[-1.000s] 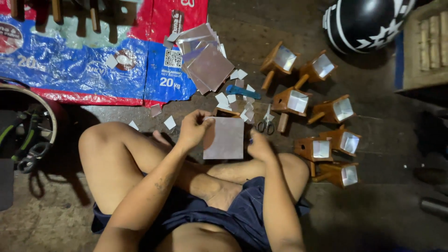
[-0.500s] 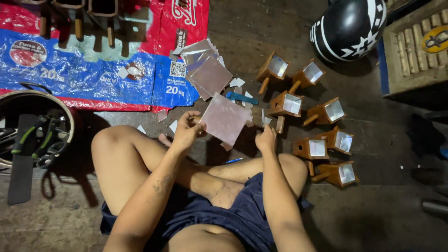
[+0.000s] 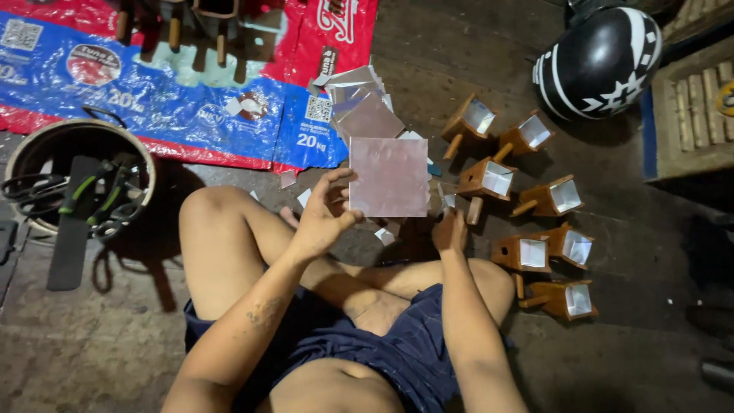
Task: Marking reflective sheets with a pen and cutting them to size using scissors to fit into wooden frames
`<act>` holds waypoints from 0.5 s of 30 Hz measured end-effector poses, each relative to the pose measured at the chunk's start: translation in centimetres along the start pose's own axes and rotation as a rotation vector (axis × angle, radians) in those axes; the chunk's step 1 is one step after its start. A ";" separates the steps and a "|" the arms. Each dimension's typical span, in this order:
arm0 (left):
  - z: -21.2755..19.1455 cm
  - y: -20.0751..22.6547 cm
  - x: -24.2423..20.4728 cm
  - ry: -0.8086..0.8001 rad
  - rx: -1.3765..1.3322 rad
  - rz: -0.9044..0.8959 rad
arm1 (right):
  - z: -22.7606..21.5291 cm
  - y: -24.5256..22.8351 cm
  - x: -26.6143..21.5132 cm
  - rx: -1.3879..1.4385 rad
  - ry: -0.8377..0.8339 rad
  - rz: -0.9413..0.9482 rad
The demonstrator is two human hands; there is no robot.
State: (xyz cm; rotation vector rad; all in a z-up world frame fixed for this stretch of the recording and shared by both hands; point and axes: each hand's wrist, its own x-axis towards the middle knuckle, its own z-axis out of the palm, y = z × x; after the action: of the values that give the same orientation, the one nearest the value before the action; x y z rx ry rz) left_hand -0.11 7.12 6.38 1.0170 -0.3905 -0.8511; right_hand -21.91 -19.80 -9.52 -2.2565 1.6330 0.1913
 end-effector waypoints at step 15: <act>3.0 3.8 -5.7 -0.084 -0.032 0.051 | 2.9 2.0 -0.4 -0.025 0.365 -0.197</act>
State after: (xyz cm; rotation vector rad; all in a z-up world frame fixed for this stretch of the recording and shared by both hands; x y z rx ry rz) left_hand -3.98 10.72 11.71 0.9396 -0.4707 -0.8533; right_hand -23.66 -18.91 -12.51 -2.5681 1.5608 -0.2663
